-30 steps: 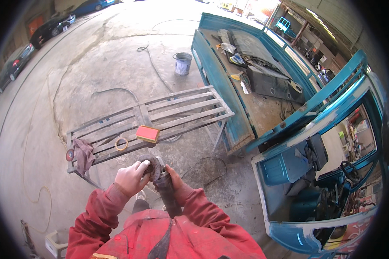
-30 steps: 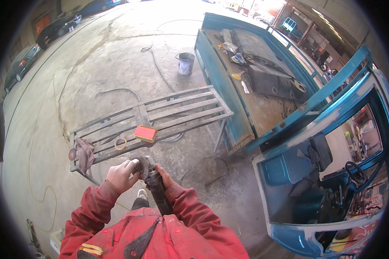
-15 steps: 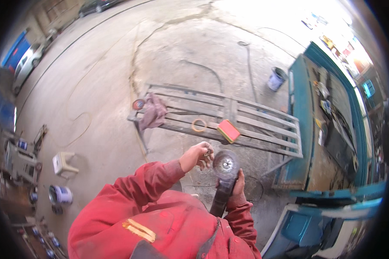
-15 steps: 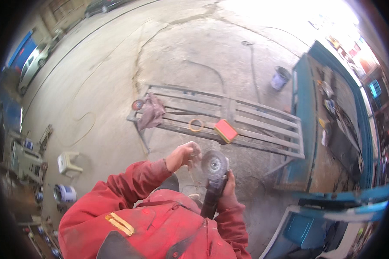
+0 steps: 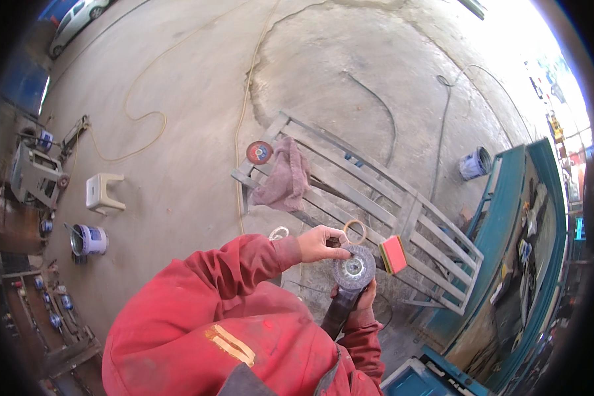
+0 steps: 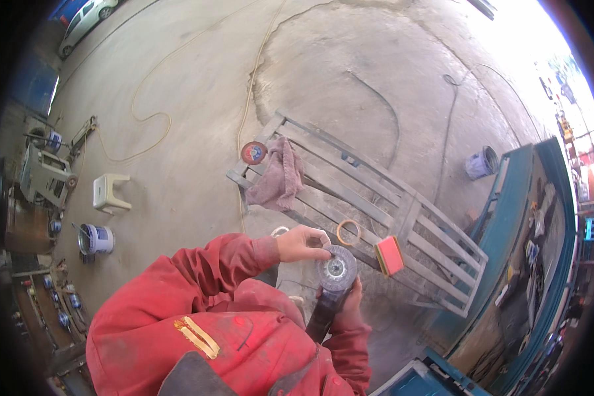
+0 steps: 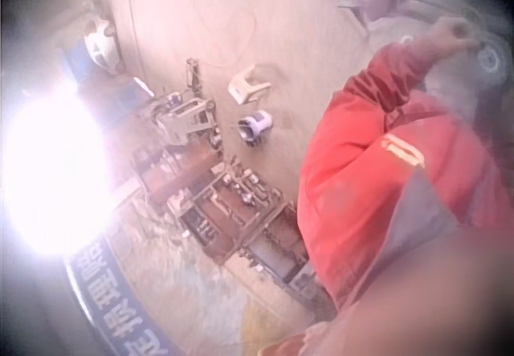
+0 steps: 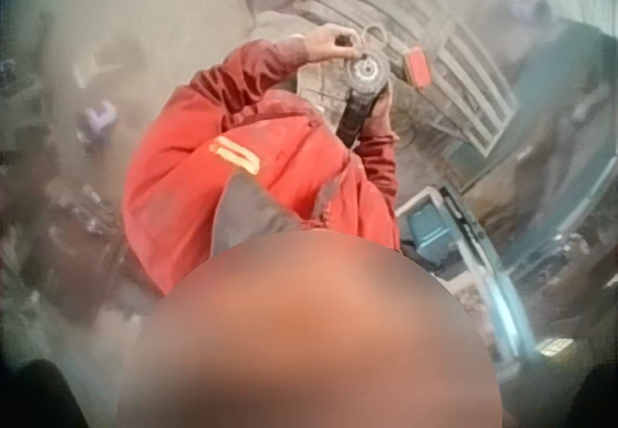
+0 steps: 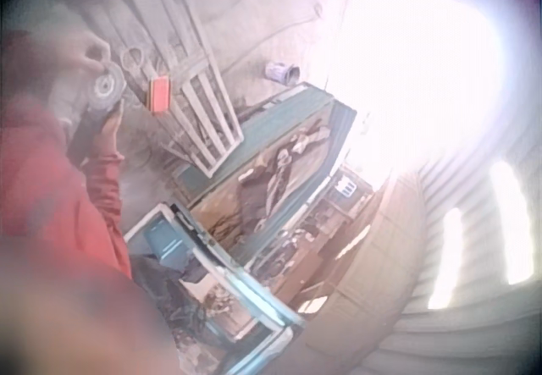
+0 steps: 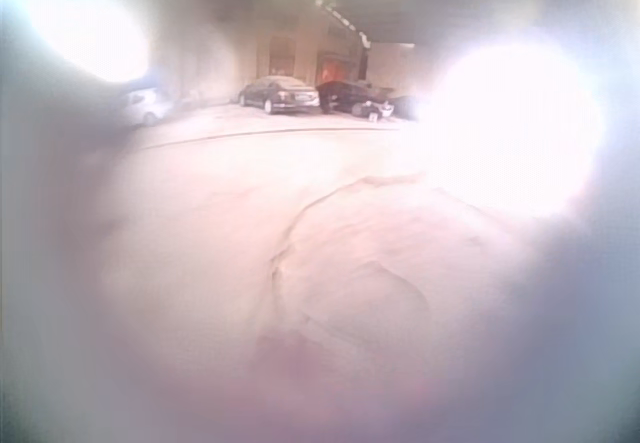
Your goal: The person uses an angle grinder with a sanding disc to sand the white-painted door frame of a teal three-wheeled vehicle. They pause to touch the surface, then change the sanding disc and continue sanding the lower door edge.
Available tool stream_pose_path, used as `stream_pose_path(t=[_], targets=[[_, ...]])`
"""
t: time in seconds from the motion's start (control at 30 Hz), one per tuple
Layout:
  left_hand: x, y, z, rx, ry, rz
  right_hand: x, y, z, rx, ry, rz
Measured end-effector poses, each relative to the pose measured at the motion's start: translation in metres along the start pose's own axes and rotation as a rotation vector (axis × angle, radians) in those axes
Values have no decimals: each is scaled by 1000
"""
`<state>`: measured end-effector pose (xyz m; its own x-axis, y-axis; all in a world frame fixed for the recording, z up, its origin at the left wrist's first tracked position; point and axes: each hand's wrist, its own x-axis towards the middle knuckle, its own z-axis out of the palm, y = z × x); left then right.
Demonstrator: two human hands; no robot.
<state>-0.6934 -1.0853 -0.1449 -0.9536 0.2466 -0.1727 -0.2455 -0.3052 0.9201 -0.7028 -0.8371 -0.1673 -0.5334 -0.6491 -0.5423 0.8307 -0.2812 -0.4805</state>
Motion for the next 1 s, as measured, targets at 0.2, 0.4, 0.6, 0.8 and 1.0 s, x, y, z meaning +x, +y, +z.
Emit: stream_pose_path(t=[0.2, 0.4, 0.6, 0.8, 1.0], targets=[[14, 14, -95, -122, -62, -63, 75, -1, 30, 21, 76, 165], [30, 2, -214, -219, 260, -170, 107, -14, 53, -16, 165, 252], [65, -48, -382, 469, 835, -157, 121, -25, 56, 29, 215, 272], [102, -80, -465, 323, 1003, -269, 116, -36, 60, 75, 325, 270], [107, -101, -478, 586, 1089, -363, 120, -45, 62, 79, 325, 259]])
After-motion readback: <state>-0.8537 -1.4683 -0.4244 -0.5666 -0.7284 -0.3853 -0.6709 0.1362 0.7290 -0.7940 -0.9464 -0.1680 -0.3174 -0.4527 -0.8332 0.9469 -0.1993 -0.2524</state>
